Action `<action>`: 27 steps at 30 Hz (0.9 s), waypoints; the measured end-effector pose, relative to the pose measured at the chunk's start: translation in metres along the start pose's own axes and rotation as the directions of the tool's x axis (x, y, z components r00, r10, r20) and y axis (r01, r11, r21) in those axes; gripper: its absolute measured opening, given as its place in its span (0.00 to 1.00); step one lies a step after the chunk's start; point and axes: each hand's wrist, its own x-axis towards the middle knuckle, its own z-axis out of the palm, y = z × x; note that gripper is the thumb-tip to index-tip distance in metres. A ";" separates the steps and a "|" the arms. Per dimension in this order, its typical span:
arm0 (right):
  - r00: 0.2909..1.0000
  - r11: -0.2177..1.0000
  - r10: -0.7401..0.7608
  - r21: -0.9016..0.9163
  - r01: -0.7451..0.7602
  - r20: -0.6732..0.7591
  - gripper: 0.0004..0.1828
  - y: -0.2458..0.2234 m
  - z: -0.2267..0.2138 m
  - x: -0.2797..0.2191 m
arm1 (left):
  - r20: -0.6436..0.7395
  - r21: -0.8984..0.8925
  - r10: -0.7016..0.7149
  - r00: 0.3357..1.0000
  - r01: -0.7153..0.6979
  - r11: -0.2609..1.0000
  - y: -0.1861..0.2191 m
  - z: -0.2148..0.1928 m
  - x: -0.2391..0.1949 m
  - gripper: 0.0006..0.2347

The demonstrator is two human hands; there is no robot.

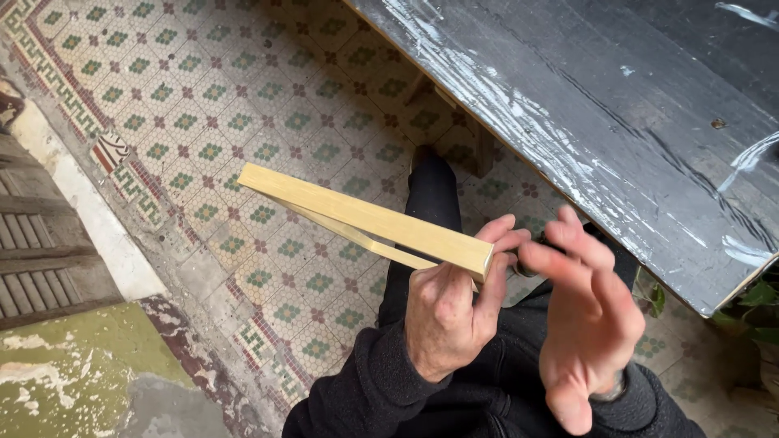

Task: The person applies wood glue to the mitered ends of wooden frame pieces and presses them together to form rectangular frames. They repeat the process for multiple frames, holding joints until the glue sets.

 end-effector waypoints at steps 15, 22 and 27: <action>0.980 0.994 -0.067 -0.078 0.083 0.186 0.44 -0.004 -0.005 0.051 | -0.006 0.015 0.060 0.998 -0.060 0.998 -0.007 0.003 -0.005 0.10; 0.994 0.993 -0.063 0.104 0.053 0.092 0.42 -0.001 -0.009 0.019 | 0.031 -0.061 0.009 0.999 -0.007 0.998 -0.006 -0.015 0.005 0.12; 0.984 0.936 0.140 0.311 -0.167 0.109 0.46 0.010 -0.027 0.020 | 0.273 -0.203 -0.473 0.838 0.531 0.823 -0.050 -0.094 0.004 0.16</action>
